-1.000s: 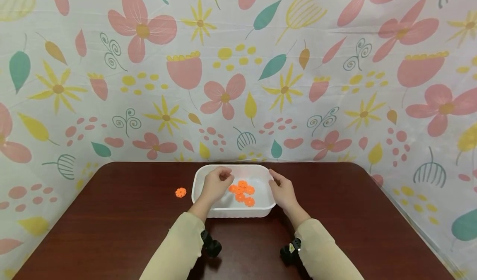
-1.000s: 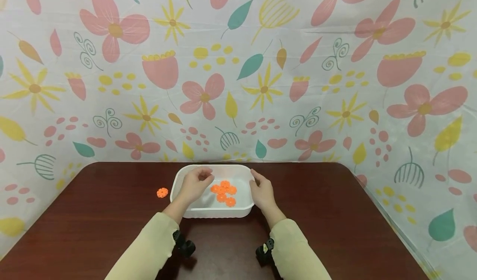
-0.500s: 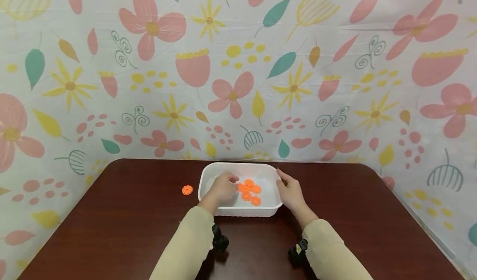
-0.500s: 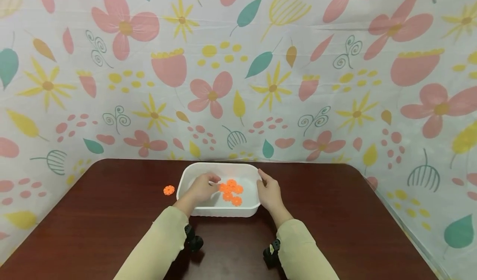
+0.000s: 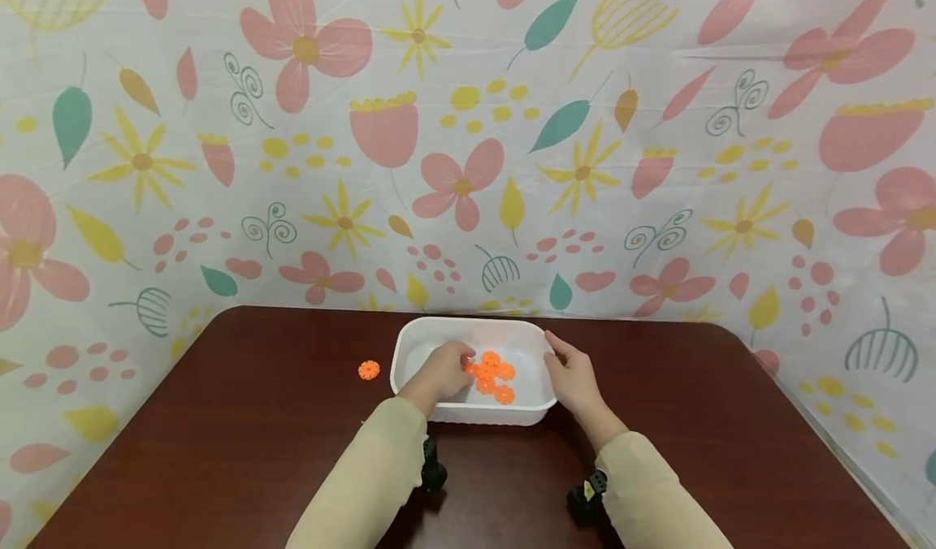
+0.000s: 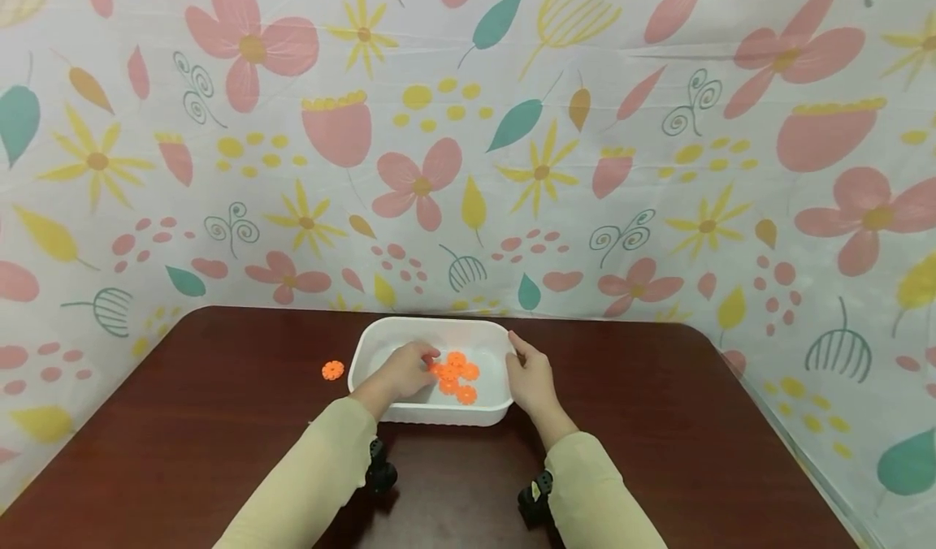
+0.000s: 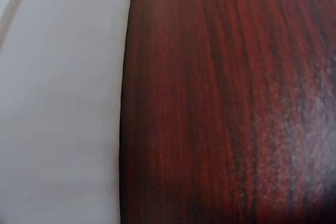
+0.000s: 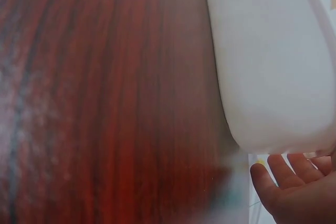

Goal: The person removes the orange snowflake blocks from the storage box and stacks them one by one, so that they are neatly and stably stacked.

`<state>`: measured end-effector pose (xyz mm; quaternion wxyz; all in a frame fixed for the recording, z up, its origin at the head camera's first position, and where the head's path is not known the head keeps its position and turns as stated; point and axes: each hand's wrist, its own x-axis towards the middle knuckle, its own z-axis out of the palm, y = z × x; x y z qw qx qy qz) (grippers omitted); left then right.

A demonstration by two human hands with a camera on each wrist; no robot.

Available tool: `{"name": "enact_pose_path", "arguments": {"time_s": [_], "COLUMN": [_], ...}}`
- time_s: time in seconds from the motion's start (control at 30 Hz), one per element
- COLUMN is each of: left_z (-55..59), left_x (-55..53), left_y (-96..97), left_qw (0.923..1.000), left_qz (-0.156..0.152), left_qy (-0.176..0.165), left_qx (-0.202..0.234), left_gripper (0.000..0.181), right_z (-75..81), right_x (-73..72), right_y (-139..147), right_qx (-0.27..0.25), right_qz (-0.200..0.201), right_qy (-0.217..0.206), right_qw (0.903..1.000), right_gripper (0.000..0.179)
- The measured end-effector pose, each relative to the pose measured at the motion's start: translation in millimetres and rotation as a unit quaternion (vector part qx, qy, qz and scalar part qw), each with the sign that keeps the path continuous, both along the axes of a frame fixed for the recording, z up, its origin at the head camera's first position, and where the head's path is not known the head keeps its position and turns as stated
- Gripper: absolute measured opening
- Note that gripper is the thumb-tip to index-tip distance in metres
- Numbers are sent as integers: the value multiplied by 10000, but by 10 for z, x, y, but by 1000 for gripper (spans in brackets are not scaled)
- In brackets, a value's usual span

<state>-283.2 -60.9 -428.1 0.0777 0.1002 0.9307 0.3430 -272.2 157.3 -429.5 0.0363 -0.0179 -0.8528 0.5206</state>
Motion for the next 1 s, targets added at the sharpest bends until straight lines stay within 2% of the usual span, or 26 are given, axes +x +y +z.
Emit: {"name": "enact_pose_path", "arguments": {"time_s": [0.2,0.5,0.77,1.0], "left_z": [30,2,9,18], "left_x": [-5,-8,5,23], "left_y": [30,11,-27,-20], "left_qw": [9996,9995,9998,9995], "left_qz": [-39,151,59,43], "left_qy": [-59,-223,0,-212], "left_qx": [-258,-170,-213,-219], "left_gripper": [36,34,21,16], "right_z": [5,-1,29,6], "right_x": [6,8,1,19], "right_y": [26,3,-11,-2], "right_qx": [-9,-115,-125,-67], "right_qz": [-15,-41,0,-53], "right_qy": [13,-39,-87,-133], "right_qw": [10000,9999,9999,9999], "right_gripper": [43,43,43,43]}}
